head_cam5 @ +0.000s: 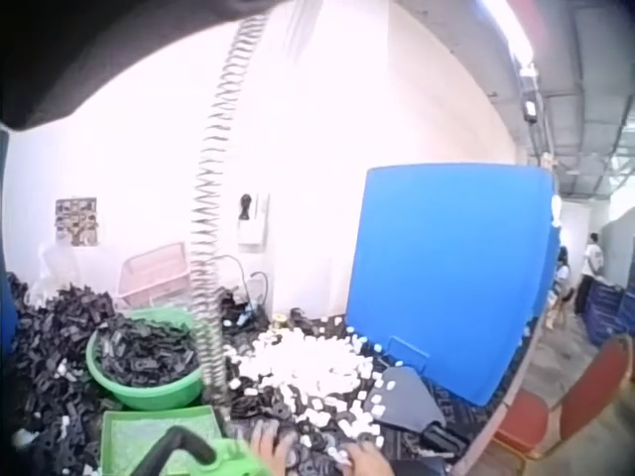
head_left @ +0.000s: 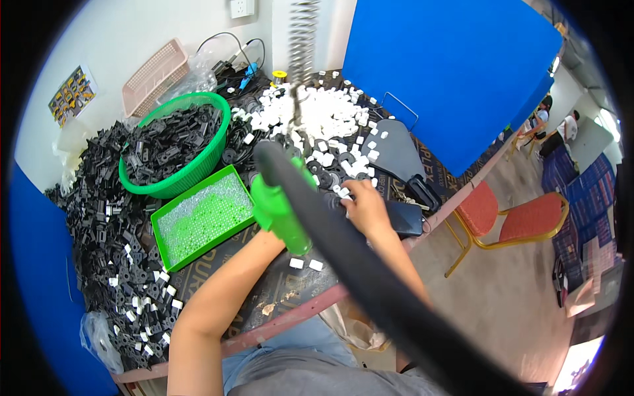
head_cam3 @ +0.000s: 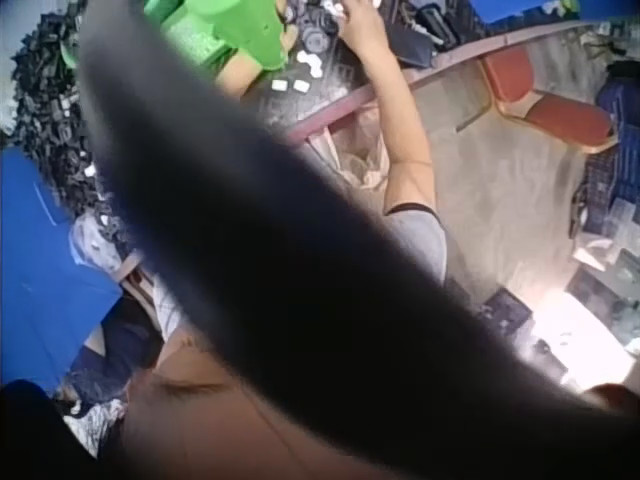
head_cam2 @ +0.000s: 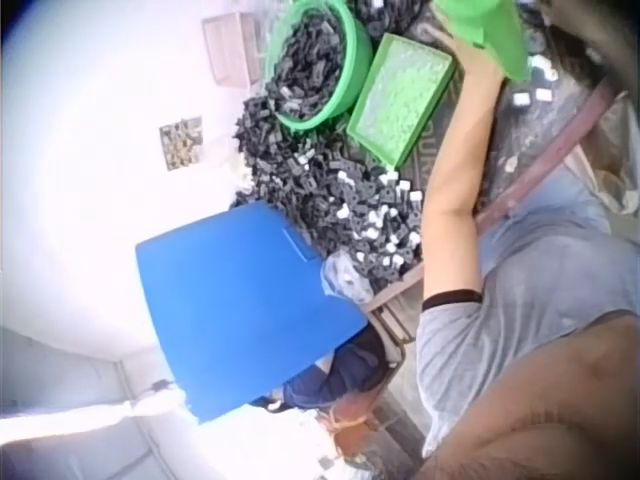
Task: Assembling small plastic components by attaching small white and green pieces to black plastic frames at a workbench.
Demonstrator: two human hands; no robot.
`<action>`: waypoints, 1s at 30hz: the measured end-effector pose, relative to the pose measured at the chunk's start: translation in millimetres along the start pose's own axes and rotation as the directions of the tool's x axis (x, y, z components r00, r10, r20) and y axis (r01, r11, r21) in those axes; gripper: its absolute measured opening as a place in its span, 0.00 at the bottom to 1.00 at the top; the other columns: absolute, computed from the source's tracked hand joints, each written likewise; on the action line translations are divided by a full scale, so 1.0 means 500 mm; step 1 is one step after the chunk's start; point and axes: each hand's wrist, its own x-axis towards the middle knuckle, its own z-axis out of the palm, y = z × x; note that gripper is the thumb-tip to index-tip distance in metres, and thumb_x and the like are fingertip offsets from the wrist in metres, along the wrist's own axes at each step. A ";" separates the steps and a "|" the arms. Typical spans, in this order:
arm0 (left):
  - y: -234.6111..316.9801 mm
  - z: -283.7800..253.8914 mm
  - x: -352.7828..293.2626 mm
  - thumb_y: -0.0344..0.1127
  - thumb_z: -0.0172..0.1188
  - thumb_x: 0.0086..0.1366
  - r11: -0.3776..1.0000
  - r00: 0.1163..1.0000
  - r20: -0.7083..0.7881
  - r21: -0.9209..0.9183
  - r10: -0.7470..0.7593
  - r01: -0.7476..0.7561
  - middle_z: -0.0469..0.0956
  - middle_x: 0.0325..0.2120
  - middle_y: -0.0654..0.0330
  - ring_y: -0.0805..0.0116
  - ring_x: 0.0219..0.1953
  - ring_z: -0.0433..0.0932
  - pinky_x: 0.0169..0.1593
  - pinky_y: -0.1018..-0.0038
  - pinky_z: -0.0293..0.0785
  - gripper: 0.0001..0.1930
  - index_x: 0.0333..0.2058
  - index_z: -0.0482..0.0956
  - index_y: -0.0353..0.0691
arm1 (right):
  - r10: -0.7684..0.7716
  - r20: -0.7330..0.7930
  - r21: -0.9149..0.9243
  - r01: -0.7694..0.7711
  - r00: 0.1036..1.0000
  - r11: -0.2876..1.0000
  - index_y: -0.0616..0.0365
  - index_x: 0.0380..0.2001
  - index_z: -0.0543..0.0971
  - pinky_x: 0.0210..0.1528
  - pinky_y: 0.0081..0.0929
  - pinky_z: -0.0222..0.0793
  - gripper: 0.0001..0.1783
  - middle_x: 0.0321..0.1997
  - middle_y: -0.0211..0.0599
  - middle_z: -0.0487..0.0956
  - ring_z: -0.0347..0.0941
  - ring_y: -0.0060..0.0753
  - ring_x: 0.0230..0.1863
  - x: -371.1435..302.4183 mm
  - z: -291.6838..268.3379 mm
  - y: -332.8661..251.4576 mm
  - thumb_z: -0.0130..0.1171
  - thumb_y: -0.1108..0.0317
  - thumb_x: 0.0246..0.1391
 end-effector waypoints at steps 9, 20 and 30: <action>0.025 0.013 -0.014 0.53 0.53 0.57 0.985 0.997 -0.002 0.157 0.076 -0.075 0.60 0.58 0.57 0.45 0.63 0.50 0.59 0.36 0.36 0.24 0.52 0.70 0.55 | 0.057 0.134 -0.005 -0.057 0.989 0.998 0.61 0.26 0.80 0.30 0.33 0.70 0.09 0.24 0.44 0.79 0.77 0.42 0.27 0.129 -0.018 -0.032 0.60 0.65 0.45; 0.016 0.022 0.011 0.50 0.50 0.57 0.989 0.999 0.031 0.144 -0.040 0.035 0.58 0.58 0.52 0.36 0.62 0.47 0.56 0.31 0.38 0.23 0.51 0.71 0.53 | -0.119 0.342 -0.183 0.191 0.932 0.964 0.35 0.52 0.70 0.60 0.59 0.47 0.37 0.62 0.48 0.59 0.48 0.52 0.66 0.510 0.181 -0.107 0.56 0.31 0.40; -0.024 0.015 0.084 0.39 0.50 0.58 0.962 0.954 0.165 0.151 -0.250 0.226 0.53 0.59 0.57 0.43 0.62 0.47 0.51 0.27 0.48 0.23 0.54 0.66 0.53 | -0.036 0.665 -0.197 0.222 0.746 0.955 0.42 0.49 0.72 0.55 0.44 0.60 0.35 0.51 0.54 0.67 0.65 0.56 0.52 0.574 0.181 -0.018 0.55 0.33 0.42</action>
